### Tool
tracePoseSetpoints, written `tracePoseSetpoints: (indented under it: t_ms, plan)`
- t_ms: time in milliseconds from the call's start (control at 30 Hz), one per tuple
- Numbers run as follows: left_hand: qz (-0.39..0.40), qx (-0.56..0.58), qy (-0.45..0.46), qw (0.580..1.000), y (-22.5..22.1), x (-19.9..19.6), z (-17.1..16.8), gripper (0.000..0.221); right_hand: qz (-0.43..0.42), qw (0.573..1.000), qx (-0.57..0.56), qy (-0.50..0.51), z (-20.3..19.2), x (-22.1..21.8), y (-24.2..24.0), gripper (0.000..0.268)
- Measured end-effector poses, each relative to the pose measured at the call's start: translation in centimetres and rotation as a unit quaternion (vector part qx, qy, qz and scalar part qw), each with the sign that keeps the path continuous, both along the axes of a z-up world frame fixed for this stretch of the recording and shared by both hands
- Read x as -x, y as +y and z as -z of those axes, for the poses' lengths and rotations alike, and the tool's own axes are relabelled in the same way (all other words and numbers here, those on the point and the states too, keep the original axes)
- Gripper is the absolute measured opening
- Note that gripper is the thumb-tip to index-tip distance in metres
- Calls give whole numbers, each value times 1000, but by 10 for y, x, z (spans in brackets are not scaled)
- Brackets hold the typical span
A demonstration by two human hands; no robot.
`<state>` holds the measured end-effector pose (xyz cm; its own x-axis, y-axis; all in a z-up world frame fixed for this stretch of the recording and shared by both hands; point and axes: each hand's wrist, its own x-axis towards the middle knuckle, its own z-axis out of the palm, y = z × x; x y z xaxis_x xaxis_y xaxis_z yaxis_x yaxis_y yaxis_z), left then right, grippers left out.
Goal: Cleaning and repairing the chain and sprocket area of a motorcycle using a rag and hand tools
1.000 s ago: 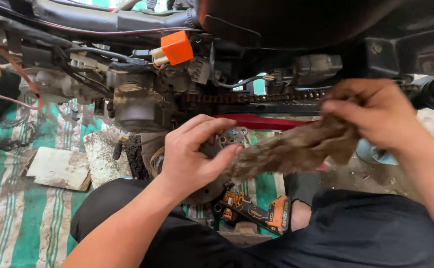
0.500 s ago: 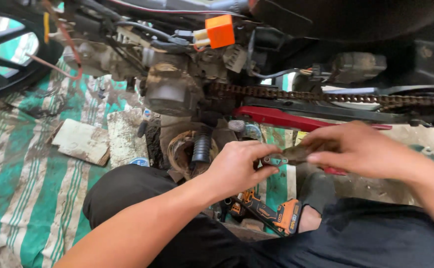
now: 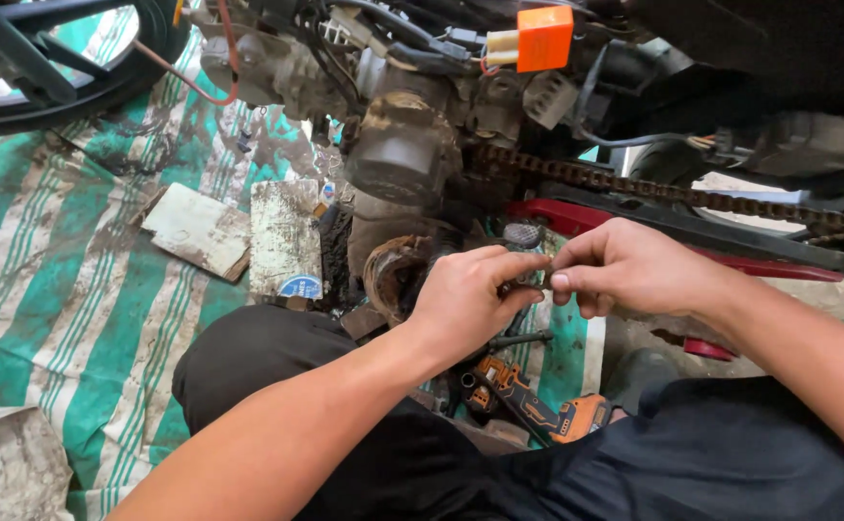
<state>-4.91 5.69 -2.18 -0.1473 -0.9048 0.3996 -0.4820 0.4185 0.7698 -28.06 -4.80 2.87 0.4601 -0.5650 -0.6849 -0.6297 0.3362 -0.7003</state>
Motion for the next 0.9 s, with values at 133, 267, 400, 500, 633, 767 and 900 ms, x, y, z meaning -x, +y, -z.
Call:
tracePoseSetpoints:
  t_ms: [133,267,400,500,633,767,900]
  plan:
    - [-16,-170,-7,985,-9,-5,4,51,46,997,68,4,25,6,-5,15]
    - [-36,-325,-2,945,-18,-11,7,35,78,992,95,-11,29,7,-19,18]
    - [-34,-378,0,925,-15,-13,-7,36,89,993,70,-16,29,13,-22,23]
    - [-43,-386,8,922,-17,-11,-15,33,89,993,69,-23,23,11,-19,24]
    - [-45,-391,52,918,-17,-6,-18,32,89,993,66,-28,19,11,-14,23]
    - [-55,-415,157,895,-21,-4,-13,39,82,993,73,-33,19,11,-13,23]
    - [-91,-397,228,885,-32,5,14,34,73,993,87,-35,20,6,-11,20]
